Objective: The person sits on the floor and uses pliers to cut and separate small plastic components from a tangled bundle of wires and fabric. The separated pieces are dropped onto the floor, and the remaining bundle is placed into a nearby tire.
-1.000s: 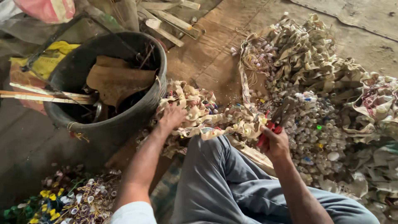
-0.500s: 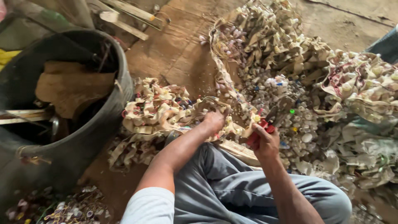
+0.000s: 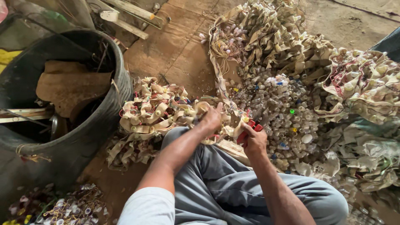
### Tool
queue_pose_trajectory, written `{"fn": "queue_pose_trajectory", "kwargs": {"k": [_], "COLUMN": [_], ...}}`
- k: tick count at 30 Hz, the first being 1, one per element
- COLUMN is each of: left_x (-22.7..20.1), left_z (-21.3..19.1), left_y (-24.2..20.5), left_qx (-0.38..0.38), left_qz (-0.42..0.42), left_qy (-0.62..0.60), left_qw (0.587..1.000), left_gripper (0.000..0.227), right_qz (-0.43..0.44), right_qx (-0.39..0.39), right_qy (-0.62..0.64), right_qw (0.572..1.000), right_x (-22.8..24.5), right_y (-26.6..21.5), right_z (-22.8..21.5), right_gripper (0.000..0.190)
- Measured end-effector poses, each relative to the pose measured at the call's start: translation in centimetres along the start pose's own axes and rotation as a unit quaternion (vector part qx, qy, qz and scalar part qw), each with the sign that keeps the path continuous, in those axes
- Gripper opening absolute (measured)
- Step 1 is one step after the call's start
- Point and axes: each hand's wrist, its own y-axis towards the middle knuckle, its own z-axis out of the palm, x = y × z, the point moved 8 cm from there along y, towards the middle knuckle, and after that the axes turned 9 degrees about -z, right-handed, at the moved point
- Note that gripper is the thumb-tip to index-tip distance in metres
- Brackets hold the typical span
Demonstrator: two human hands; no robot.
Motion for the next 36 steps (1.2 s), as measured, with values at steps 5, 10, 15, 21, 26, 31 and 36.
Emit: {"fn": "queue_pose_trajectory", "kwargs": {"k": [5, 10, 15, 21, 26, 31, 36], "left_x": [-4.8, -4.8, 1.6, 12.3, 19.8, 23.0, 19.3], "left_z": [-15.7, -31.6, -29.2, -22.4, -22.7, -23.2, -25.8], "left_y": [-2.7, -13.0, -19.1, -20.7, -18.7, -16.5, -19.2], "left_qx": [-0.124, -0.276, -0.362, -0.42, -0.374, -0.355, -0.349], "left_qz": [0.105, 0.071, 0.08, 0.008, -0.12, -0.144, -0.125], "left_qy": [0.157, 0.324, 0.604, 0.407, 0.24, 0.27, 0.194], "left_qw": [0.974, 0.902, 0.705, 0.811, 0.888, 0.884, 0.908], "left_gripper": [0.063, 0.032, 0.043, 0.06, 0.076, 0.069, 0.058], "right_qz": [-0.022, -0.024, 0.012, 0.002, -0.013, -0.004, -0.007], "right_qx": [0.007, 0.094, 0.147, 0.154, 0.139, 0.148, 0.132], "right_qy": [0.07, 0.049, -0.044, -0.053, -0.024, -0.003, 0.042], "right_qw": [0.997, 0.994, 0.988, 0.987, 0.99, 0.989, 0.99], "right_x": [0.4, 1.1, 0.4, 1.3, 1.7, 0.4, 0.4], "right_y": [0.7, -0.8, -2.8, -4.1, -2.8, -2.2, -1.3], "right_z": [0.2, 3.2, 5.8, 6.7, 6.0, 5.7, 5.1], "right_gripper": [0.023, 0.02, 0.021, 0.018, 0.021, 0.019, 0.023]}}
